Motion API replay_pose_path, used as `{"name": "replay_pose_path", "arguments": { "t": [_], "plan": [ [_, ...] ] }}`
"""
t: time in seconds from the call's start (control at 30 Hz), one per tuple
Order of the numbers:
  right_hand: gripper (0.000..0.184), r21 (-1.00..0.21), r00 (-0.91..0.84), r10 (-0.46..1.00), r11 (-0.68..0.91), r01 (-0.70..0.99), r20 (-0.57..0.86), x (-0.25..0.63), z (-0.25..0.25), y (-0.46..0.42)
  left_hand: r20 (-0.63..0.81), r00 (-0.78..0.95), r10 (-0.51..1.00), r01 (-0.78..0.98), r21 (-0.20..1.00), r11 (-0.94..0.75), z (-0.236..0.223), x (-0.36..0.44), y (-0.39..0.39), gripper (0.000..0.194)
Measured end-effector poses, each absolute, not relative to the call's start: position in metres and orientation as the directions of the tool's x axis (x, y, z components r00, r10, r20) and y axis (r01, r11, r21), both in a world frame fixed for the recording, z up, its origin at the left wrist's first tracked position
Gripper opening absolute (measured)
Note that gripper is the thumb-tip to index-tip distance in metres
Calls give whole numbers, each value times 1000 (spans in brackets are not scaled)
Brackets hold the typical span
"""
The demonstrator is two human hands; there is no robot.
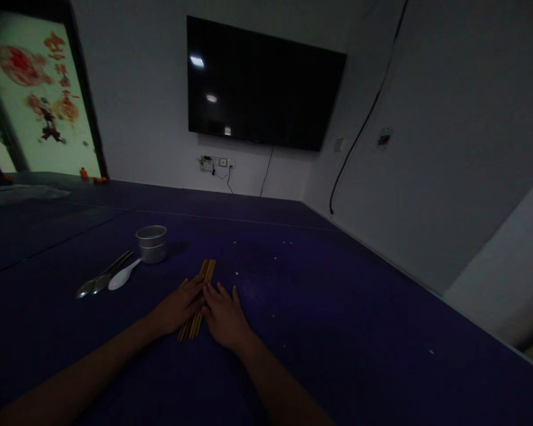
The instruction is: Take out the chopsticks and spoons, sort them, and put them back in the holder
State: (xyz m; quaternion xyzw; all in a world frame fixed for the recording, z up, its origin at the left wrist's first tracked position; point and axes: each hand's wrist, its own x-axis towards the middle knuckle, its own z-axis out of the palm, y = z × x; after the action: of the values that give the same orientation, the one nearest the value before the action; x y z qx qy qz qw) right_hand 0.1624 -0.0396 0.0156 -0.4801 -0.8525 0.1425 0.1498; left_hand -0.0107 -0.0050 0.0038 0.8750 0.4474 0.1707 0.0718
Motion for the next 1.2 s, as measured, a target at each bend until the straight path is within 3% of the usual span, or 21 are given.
{"name": "replay_pose_path", "arguments": {
  "t": [0.3, 1.2],
  "plan": [
    [51, -383, -442, 878, 478, 790, 183, 163, 14, -41, 260, 543, 798, 751, 274, -600, 5, -10, -8, 48],
    [52, -386, -494, 855, 513, 767, 157, 165, 12, -38, 298, 506, 810, 776, 252, -578, -9, -5, -4, 46]
  ]
}}
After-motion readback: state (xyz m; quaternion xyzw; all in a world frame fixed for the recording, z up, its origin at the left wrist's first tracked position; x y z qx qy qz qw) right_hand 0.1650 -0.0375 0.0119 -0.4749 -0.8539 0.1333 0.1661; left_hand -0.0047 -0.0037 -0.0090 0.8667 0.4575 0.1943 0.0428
